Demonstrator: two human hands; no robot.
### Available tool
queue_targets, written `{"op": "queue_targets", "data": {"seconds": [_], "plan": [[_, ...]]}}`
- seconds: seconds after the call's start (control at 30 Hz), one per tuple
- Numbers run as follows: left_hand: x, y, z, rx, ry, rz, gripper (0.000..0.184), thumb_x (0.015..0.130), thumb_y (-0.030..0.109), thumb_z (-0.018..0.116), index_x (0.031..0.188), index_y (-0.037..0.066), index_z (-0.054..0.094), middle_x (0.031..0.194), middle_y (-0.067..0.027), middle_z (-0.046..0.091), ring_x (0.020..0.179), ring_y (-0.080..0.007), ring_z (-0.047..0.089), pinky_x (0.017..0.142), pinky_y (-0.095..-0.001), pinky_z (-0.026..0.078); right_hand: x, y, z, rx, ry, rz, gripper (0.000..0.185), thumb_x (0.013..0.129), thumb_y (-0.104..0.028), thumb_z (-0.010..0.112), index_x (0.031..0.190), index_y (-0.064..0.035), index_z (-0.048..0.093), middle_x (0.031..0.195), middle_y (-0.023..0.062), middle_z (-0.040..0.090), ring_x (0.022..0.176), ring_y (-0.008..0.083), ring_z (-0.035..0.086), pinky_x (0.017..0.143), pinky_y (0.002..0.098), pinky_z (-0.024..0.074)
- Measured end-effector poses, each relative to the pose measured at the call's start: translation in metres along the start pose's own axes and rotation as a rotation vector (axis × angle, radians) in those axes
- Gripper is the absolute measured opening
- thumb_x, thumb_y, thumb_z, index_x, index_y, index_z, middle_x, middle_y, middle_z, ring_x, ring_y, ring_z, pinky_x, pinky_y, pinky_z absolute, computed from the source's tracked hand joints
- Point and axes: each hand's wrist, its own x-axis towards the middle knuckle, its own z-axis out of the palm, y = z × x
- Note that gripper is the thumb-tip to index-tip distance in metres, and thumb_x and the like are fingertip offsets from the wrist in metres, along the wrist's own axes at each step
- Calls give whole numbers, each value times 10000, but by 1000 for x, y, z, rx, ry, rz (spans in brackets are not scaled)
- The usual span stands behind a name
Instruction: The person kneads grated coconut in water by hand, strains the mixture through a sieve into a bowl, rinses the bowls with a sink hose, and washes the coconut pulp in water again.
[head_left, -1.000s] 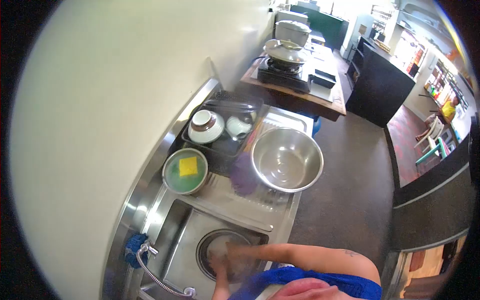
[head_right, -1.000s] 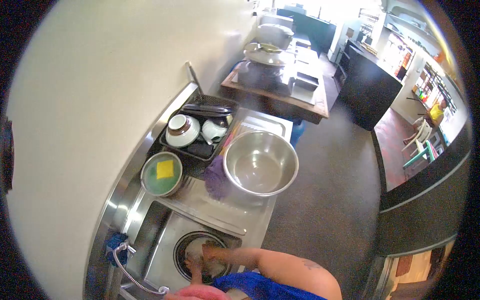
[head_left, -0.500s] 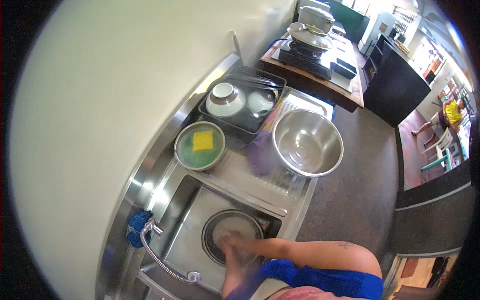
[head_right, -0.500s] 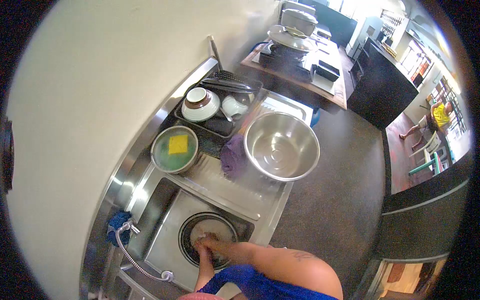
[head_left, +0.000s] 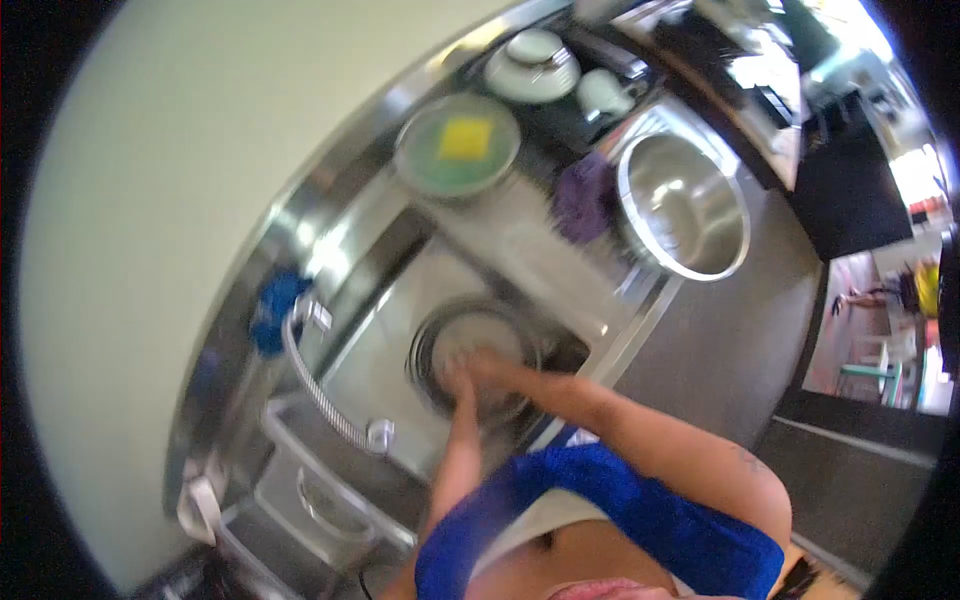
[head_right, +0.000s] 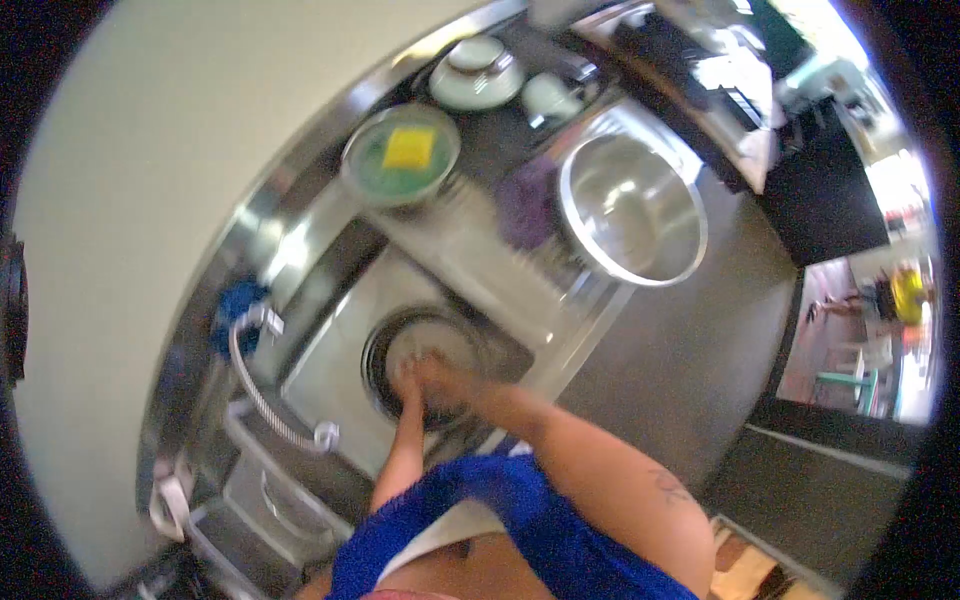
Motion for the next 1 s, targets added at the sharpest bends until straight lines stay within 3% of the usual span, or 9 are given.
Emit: {"op": "queue_targets", "data": {"seconds": [0.03, 0.17, 0.23, 0.3, 0.47, 0.57, 0.67, 0.73, 1.0], "plan": [[-23, 25, -3, -289, 82, -230, 578, 898, 460, 466, 1272, 19, 482, 1298, -215, 477, 1203, -350, 439, 1009, -454, 323, 2, 4, 6, -9, -4, -35, 399, 804, -306, 543, 1111, -67, 627, 991, 221, 637, 947, 392, 587, 872, 554, 417], [2, 14, 8, 320, -61, -50, 458, 952, 334, 330, 1215, 4, 508, 1184, -224, 547, 1083, -377, 518, 928, -466, 389, -7, 12, -21, -219, -89, -207, 382, 767, -288, 597, 1074, -64, 634, 1038, 214, 621, 925, 335, 616, 815, 463, 468], [21, -12, 18, -2, 19, 133, 408, 927, 286, 359, 1190, 19, 522, 1092, -223, 586, 993, -388, 552, 895, -480, 401, -6, 8, -51, -311, -90, -309, 376, 749, -279, 624, 1056, -63, 638, 1061, 210, 613, 914, 306, 631, 787, 418, 494], [-5, 47, -24, 76, -59, 112, 401, 913, 250, 365, 1206, 19, 513, 1165, -224, 550, 1056, -388, 523, 931, -478, 382, -31, -35, -96, 257, -84, 221, 646, 879, -426, 376, 1289, 72, 409, 1157, 266, 568, 1030, 429, 561, 918, 503, 419], [-1, 41, -38, 176, 140, 34, 467, 894, 269, 396, 1288, 22, 448, 1326, -215, 435, 1186, -384, 437, 1017, -451, 325, 33, 62, -35, -24, -3, 21, 453, 864, -346, 453, 1195, -55, 556, 1287, 232, 480, 1191, 343, 462, 985, 461, 367], [8, 4, -31, 576, -249, 191, 588, 889, 364, 412, 1364, 24, 347, 1407, -212, 334, 1259, -395, 356, 1076, -433, 254, 10, 35, -72, -294, -151, -57, 488, 881, -353, 428, 1264, -58, 491, 1284, 250, 469, 1230, 350, 417, 1023, 464, 326], [-4, -9, -9, 13, -52, -209, 675, 895, 506, 372, 1412, 81, 280, 1416, -196, 331, 1293, -384, 321, 1047, -485, 291, -21, 15, -76, -307, -252, 116, 511, 895, -349, 411, 1309, -50, 431, 1252, 269, 479, 1226, 364, 411, 1030, 464, 314], [-33, 25, -24, -840, -316, -705, 729, 888, 631, 292, 1396, 109, 318, 1422, -161, 345, 1290, -363, 337, 998, -557, 296, -24, 20, -55, -152, -146, 252, 510, 904, -342, 402, 1314, -40, 416, 1220, 270, 501, 1207, 369, 425, 1018, 465, 321], [-14, -8, 35, -832, -144, -566, 723, 899, 552, 411, 1394, 39, 293, 1271, -195, 495, 1137, -318, 499, 896, -497, 412, -31, -8, -11, 680, -54, 375, 462, 894, -318, 425, 1253, -33, 486, 1165, 256, 547, 1100, 396, 506, 925, 460, 400]]}}
